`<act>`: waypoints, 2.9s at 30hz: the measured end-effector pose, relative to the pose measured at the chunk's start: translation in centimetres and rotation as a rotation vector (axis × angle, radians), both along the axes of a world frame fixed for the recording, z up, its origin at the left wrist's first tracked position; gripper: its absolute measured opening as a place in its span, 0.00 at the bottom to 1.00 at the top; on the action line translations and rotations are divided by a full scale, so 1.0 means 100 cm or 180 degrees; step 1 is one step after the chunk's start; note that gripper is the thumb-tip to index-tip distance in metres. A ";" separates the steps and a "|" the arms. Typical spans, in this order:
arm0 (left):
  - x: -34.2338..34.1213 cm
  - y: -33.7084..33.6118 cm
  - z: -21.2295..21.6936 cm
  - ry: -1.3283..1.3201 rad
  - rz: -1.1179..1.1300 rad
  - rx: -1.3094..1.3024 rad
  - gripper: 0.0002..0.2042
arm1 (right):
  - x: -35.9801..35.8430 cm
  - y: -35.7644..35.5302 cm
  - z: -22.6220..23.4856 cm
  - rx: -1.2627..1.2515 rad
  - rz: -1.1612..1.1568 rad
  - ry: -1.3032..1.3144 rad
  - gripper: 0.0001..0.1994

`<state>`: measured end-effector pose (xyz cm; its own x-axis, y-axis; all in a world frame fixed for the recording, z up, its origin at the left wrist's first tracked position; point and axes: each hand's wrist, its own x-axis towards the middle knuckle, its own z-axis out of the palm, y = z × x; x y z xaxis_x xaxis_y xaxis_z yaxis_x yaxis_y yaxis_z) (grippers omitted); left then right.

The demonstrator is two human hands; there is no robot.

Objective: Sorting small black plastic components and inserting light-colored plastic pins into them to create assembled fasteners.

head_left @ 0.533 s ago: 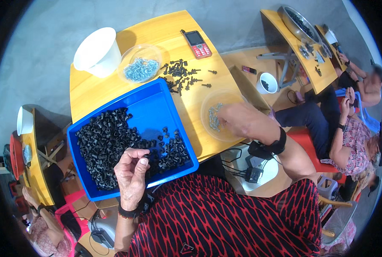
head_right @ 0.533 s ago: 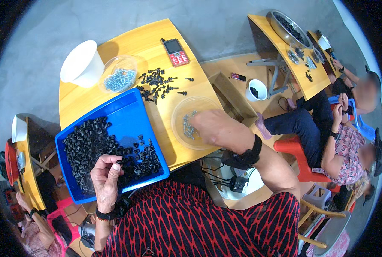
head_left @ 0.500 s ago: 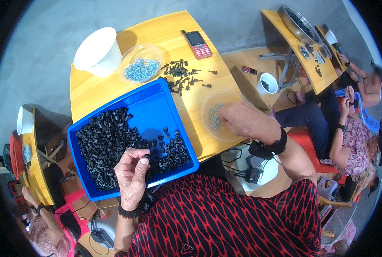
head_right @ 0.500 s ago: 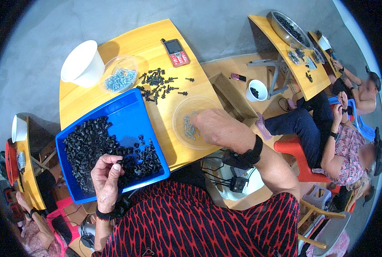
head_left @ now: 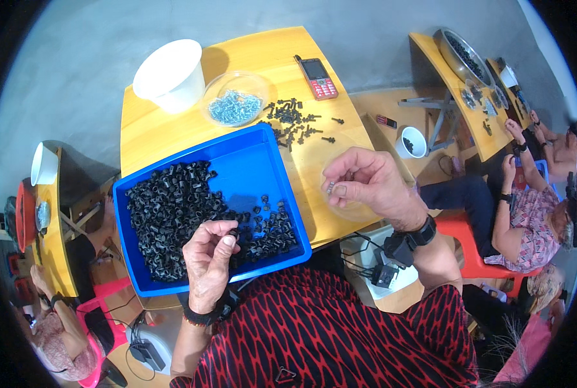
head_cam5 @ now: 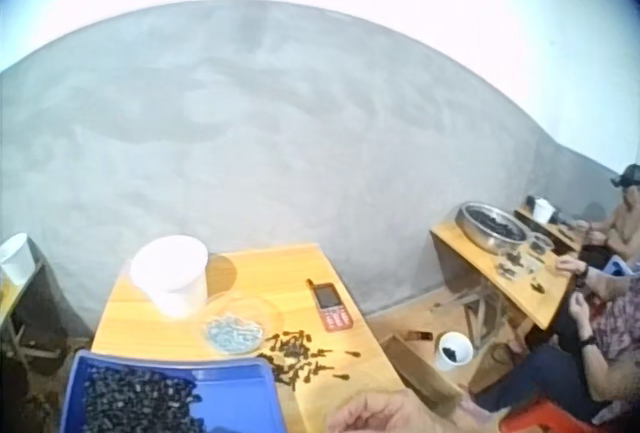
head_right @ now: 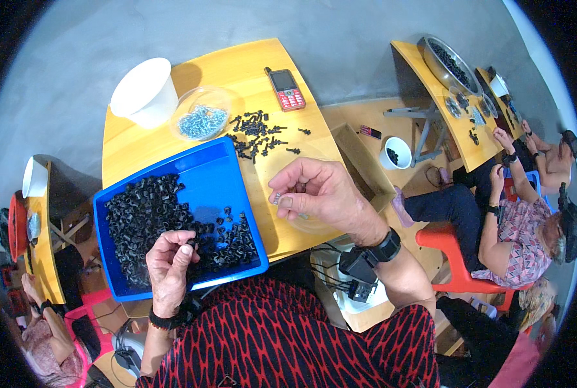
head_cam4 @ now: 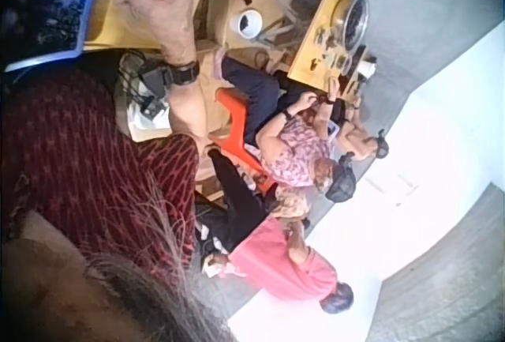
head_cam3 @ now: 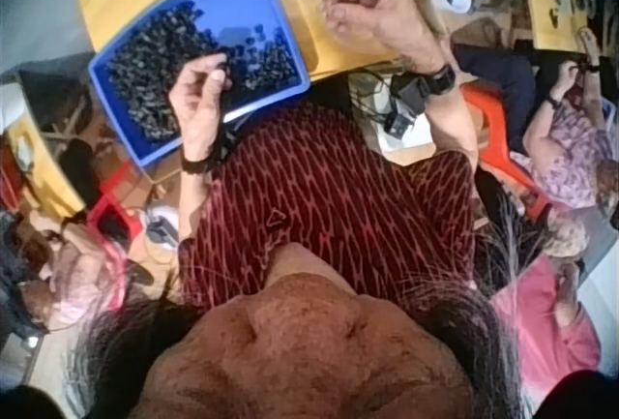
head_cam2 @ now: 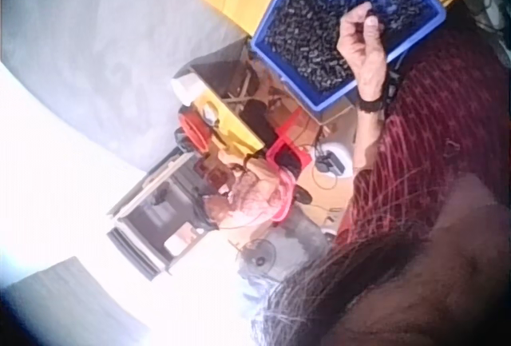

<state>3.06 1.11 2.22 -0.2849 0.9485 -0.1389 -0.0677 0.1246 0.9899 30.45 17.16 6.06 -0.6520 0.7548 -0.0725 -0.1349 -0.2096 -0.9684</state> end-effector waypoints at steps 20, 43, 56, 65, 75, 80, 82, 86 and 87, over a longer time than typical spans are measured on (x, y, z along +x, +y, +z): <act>-0.003 -0.002 0.000 -0.0117 -0.0054 0.0068 0.08 | -0.028 -0.006 -0.008 0.0036 0.0144 0.0303 0.06; -0.006 -0.004 -0.005 -0.0137 -0.0099 0.0159 0.08 | -0.051 -0.013 -0.015 -0.0003 0.0218 0.0303 0.08; -0.007 -0.004 -0.005 -0.0215 0.0002 0.0258 0.07 | -0.085 -0.022 -0.014 0.0158 0.0530 -0.0071 0.09; -0.007 -0.004 -0.004 -0.0333 -0.0025 0.0379 0.07 | -0.112 -0.029 -0.012 0.1188 0.0581 -0.0353 0.06; -0.007 -0.005 -0.005 -0.0367 0.0061 0.0367 0.07 | -0.124 -0.040 -0.002 0.1977 0.0459 -0.0757 0.13; -0.008 -0.005 -0.006 -0.0374 0.0031 0.0344 0.07 | -0.129 -0.042 0.001 0.2490 0.0491 -0.0808 0.14; -0.007 -0.005 -0.006 -0.0420 0.0034 0.0377 0.06 | -0.131 -0.044 0.005 0.2605 0.0507 -0.0807 0.14; -0.008 -0.006 -0.007 -0.0394 0.0035 0.0381 0.07 | -0.133 -0.046 0.004 0.2771 0.0498 -0.0852 0.16; -0.008 -0.005 -0.007 -0.0390 0.0025 0.0385 0.07 | -0.133 -0.046 0.003 0.2837 0.0466 -0.0867 0.16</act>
<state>2.28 0.57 1.52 -0.2803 0.9582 -0.0581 -0.1893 0.0042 0.9819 17.15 12.54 6.34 -0.7903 0.5174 0.3282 0.0887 0.6266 -0.7743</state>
